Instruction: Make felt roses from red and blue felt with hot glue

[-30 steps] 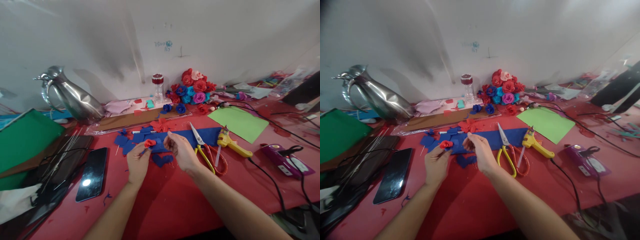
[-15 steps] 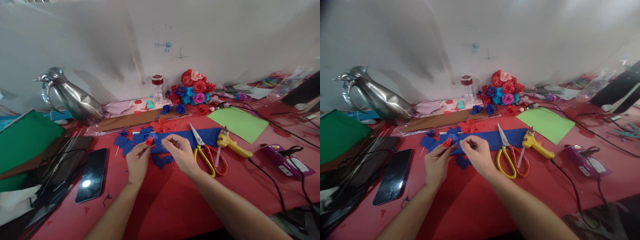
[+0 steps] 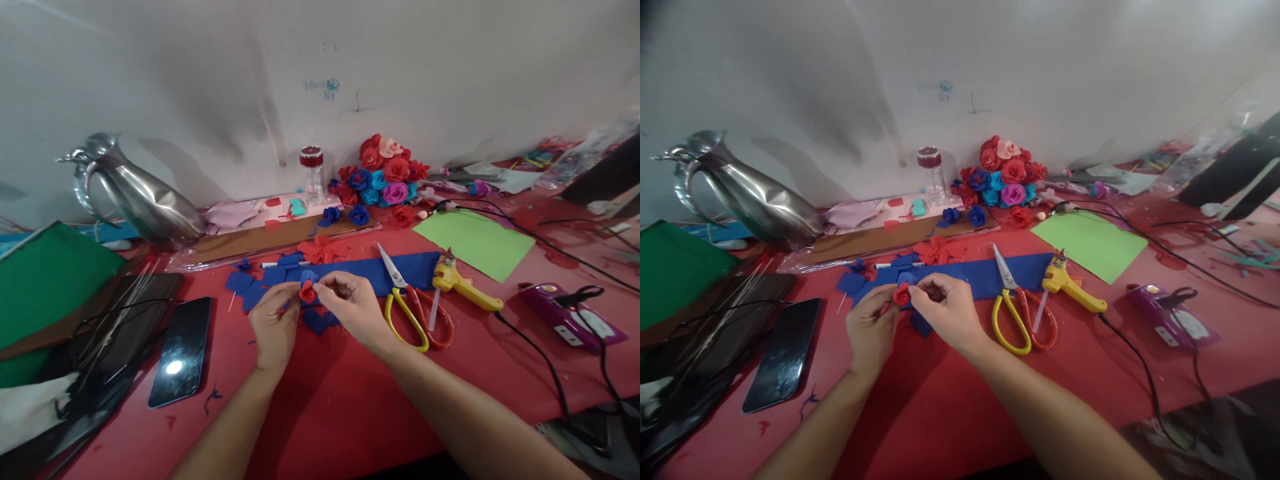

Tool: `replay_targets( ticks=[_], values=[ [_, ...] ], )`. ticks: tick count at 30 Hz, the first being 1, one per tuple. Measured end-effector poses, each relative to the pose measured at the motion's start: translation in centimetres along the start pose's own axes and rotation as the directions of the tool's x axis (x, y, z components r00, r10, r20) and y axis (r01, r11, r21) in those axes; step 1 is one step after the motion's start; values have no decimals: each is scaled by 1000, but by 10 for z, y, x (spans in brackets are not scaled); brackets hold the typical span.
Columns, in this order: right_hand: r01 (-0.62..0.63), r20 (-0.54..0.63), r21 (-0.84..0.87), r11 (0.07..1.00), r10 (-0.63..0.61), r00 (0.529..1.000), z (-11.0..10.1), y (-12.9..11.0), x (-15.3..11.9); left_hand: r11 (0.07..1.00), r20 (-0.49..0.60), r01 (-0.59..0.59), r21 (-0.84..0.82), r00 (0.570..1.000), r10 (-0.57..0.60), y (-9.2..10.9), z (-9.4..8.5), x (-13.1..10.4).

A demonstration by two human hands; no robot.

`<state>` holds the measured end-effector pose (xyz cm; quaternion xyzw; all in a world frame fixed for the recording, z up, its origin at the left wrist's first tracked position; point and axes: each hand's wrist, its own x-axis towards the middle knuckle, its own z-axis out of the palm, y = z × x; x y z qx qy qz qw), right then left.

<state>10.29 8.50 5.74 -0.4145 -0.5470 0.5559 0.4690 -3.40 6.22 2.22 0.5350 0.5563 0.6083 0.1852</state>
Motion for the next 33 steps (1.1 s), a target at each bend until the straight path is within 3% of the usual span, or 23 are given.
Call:
replay_targets(
  ticks=[8,15,26,33],
  values=[
    [-39,-13,97,994,41,999,1,3,3,999,11,25,25,1000,-25,-2,0,-1],
    [-117,54,147,982,110,992,2,6,1,999,-43,49,-25,998,-50,-7,0,0],
    [-233,110,349,908,208,972,3,1,2,998,-37,51,-23,998,-52,-6,0,-2],
    [-247,145,285,926,213,966,3,-1,1,998,-32,55,-40,998,-56,-6,0,-1]
  ],
)
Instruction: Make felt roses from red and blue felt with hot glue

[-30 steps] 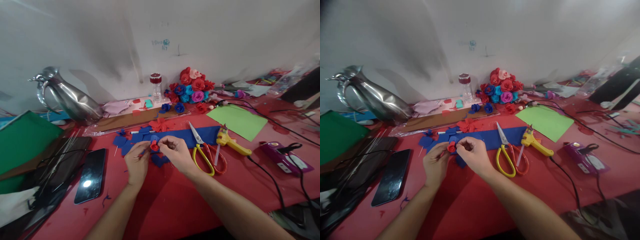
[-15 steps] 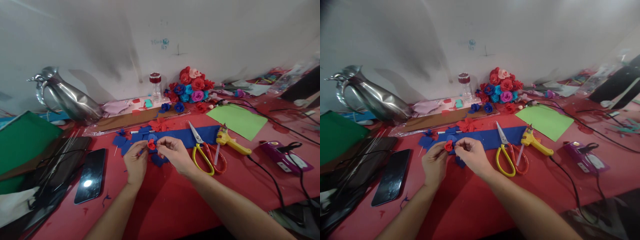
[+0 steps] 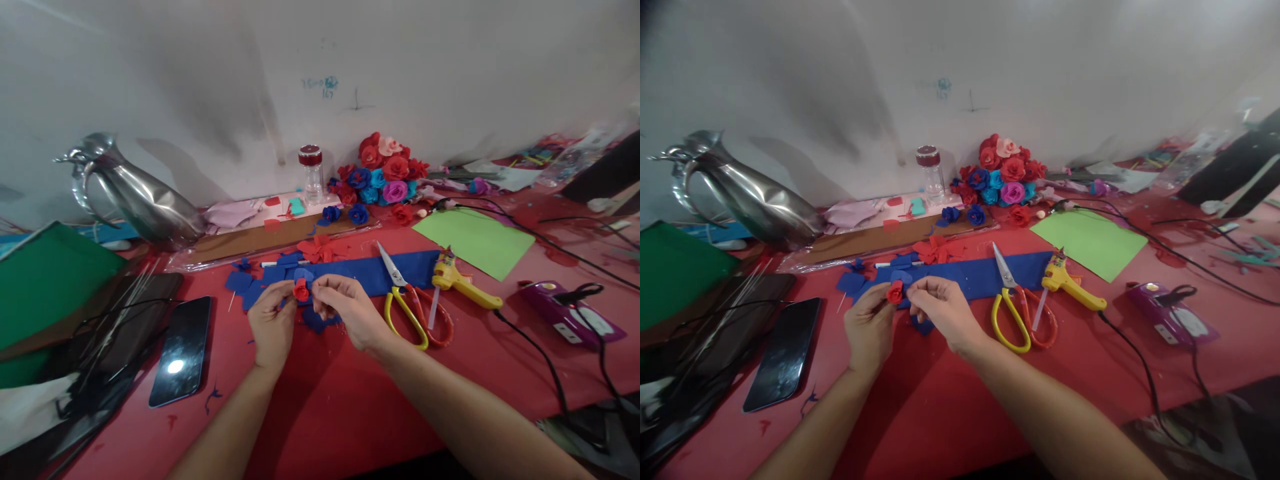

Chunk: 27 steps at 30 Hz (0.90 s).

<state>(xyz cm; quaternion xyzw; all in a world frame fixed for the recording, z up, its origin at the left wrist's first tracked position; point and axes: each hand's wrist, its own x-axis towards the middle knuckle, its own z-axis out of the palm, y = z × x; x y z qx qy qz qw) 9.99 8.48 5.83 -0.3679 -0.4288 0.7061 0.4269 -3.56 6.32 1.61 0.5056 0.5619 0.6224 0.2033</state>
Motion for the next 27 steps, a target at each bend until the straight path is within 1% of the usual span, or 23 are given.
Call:
replay_targets(
  ticks=[4,9,15,18,20,23,27],
  values=[
    [-12,-11,-3,1000,12,1000,1,3,1,1000,-3,8,-4,1000,-8,-3,-1,0],
    [33,-14,11,999,-33,999,-1,2,1,999,-11,8,-38,1000,-9,-8,-1,-1],
    [20,8,-34,999,-20,1000,-1,1,-1,1000,-22,11,-20,1000,-12,-6,-1,0],
    [38,7,-33,999,-38,999,-1,1,-1,999,-36,22,-46,999,-24,-4,0,0],
    [68,-6,-33,997,-68,998,-2,0,-1,996,-42,47,-81,998,-51,-3,1,-1],
    [104,-38,-43,994,-106,994,-3,-3,-1,976,-38,119,-181,991,-128,-2,4,0],
    [148,-53,-96,984,-154,987,-4,-3,-1,928,7,205,-312,977,-214,-4,8,4]
  ],
)
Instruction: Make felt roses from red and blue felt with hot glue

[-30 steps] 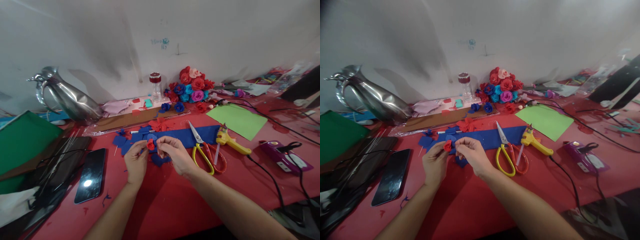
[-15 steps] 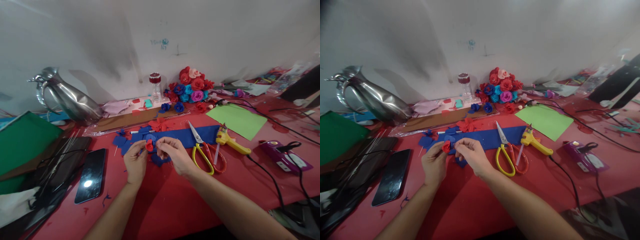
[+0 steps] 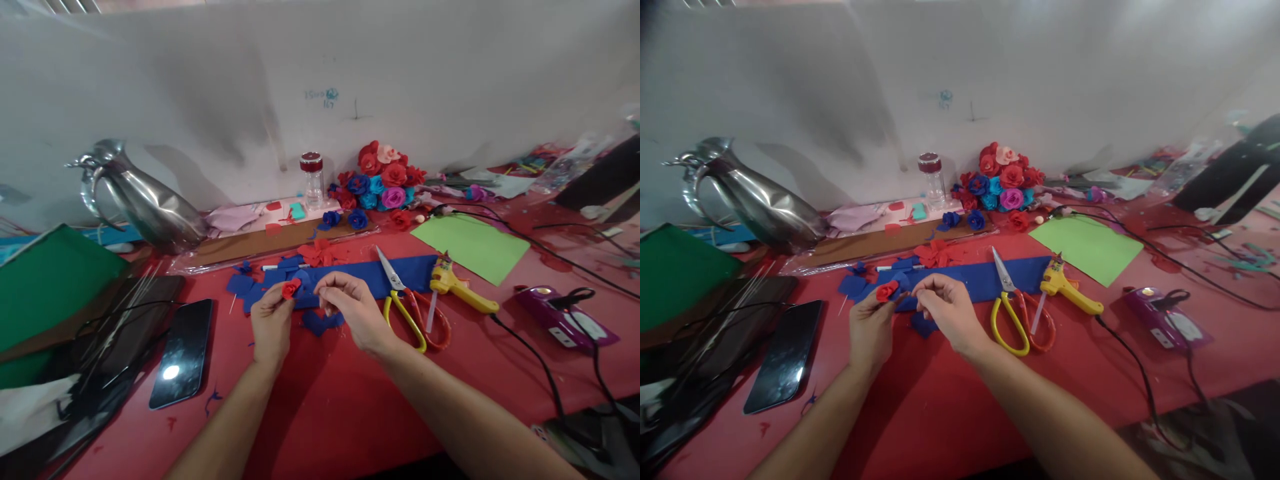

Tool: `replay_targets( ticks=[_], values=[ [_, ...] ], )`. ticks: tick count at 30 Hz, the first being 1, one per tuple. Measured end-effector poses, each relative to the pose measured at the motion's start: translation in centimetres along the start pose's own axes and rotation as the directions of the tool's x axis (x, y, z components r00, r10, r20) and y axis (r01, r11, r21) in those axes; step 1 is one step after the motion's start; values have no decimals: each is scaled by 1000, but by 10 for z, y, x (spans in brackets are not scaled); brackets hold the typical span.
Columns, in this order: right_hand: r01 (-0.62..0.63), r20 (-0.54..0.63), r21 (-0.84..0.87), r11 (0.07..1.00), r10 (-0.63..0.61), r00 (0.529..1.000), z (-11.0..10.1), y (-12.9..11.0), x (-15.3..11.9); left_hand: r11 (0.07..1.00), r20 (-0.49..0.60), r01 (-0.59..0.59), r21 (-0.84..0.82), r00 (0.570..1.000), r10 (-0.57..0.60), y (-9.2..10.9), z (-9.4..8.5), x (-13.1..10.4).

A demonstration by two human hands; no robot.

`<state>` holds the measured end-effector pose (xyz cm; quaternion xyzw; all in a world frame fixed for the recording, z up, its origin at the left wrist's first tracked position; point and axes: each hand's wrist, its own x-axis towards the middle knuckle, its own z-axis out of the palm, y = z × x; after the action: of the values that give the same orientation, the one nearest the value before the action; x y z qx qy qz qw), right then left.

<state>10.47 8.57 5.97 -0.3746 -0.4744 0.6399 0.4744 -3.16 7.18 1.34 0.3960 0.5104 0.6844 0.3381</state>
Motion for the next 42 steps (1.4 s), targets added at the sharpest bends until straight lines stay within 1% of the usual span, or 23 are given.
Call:
replay_targets(
  ticks=[4,7,9,11,13,17,20,25,28,30,32,33,35,36,37,38,39,40,41,42],
  values=[
    [40,-30,-50,998,-42,999,-1,7,3,991,47,123,-56,992,-120,0,3,4],
    [21,-58,-30,999,-23,998,-3,12,7,980,89,184,-78,980,-177,2,4,5],
    [-23,-31,12,1000,23,999,-4,13,10,982,115,171,-78,980,-162,4,5,5],
    [-60,22,49,997,59,998,-5,12,12,989,147,138,-60,981,-128,5,5,4],
    [-65,57,65,996,61,997,-5,12,11,993,193,119,-27,975,-111,5,4,4],
    [-54,52,69,996,50,997,-5,12,10,993,248,114,18,962,-115,3,3,4],
    [-67,48,85,994,63,997,-5,13,11,994,245,97,41,964,-104,0,2,4],
    [-67,33,166,984,62,998,-7,11,11,995,226,60,76,971,-76,-1,2,5],
    [-46,1,204,978,47,999,-7,11,11,994,195,47,97,979,-65,-3,1,6],
    [-13,-37,198,980,21,999,-6,12,11,992,156,57,113,985,-74,-5,0,7],
    [40,-89,137,990,-28,996,-6,10,12,991,117,62,115,990,-76,-8,-1,9],
    [70,-114,76,995,-61,992,-7,7,13,992,101,58,112,992,-69,-9,-1,10],
    [115,-136,-110,987,-129,982,-13,-2,14,994,79,36,106,996,-45,-10,-1,12],
    [133,-129,-231,964,-166,978,-19,-9,13,995,67,23,102,997,-30,-11,-1,12],
    [146,-101,-362,921,-195,976,-27,-15,11,995,52,11,95,999,-16,-11,-1,13],
    [169,-61,-489,856,-226,972,-36,-21,6,996,31,1,85,1000,-3,-10,-1,13],
    [197,-28,-615,763,-271,962,-48,-25,0,997,13,-7,78,1000,6,-10,-1,14],
    [195,-12,-738,646,-302,953,-60,-27,-8,997,0,-15,75,1000,15,-10,-1,14],
    [147,-27,-839,524,-309,951,-72,-27,-17,997,-3,-21,80,1000,22,-10,-1,14],
    [71,-60,-912,404,-304,951,-85,-25,-27,995,4,-27,91,1000,27,-11,-1,14]
  ],
)
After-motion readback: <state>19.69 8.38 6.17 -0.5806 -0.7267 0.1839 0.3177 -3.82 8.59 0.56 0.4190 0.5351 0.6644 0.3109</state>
